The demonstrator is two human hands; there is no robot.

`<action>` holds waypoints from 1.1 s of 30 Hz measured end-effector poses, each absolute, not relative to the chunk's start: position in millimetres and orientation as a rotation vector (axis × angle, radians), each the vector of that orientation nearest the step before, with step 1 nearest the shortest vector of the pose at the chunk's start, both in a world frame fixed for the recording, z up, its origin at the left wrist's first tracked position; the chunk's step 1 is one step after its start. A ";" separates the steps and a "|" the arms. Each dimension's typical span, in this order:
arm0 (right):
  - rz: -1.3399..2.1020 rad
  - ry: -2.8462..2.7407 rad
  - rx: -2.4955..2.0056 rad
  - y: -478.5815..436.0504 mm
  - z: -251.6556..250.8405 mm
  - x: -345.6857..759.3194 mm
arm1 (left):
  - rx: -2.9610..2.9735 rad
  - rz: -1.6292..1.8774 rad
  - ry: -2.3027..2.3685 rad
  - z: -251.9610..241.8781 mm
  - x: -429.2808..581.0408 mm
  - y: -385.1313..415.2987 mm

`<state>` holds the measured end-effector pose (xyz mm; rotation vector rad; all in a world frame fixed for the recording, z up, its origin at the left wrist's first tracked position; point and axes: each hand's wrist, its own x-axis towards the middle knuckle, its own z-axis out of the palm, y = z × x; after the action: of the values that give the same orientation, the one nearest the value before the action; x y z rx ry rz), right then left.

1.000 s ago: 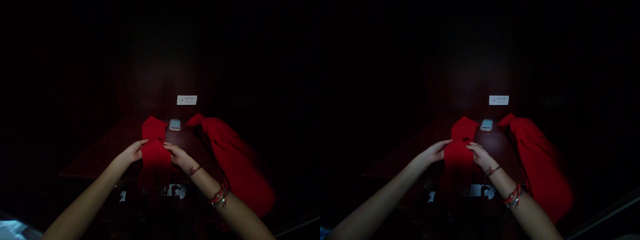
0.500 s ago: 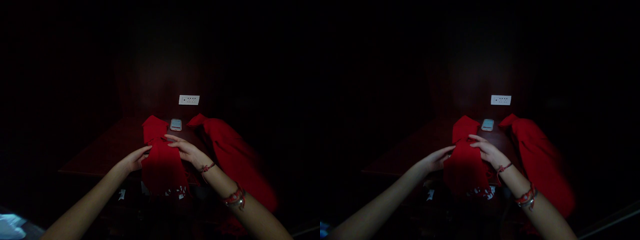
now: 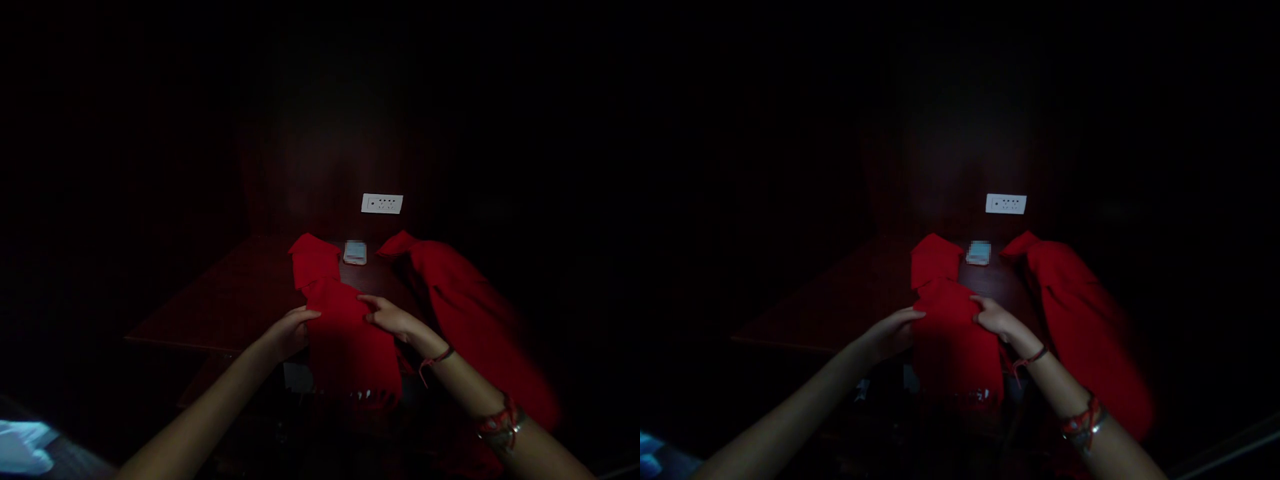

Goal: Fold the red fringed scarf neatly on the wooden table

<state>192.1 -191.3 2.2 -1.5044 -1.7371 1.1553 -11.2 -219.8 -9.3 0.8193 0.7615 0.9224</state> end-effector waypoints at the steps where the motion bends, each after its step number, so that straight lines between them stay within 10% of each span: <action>1: 1.055 -1.809 -1.525 -191.0 0.4 195.5 | 0.827 0.933 0.789 -12.5 -12.4 -221.3; 22: 1.514 -1.511 -0.822 -190.6 55.2 177.7 | 0.556 0.897 0.678 13.5 13.6 -202.7; 33: 1.275 -1.622 -1.145 -183.6 56.7 174.6 | 1.077 0.998 0.931 12.8 -2.0 -215.0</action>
<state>174.6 -183.6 56.7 -1.1450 -1.6217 1.2750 -2.0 -215.0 12.8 1.0768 0.9307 0.9985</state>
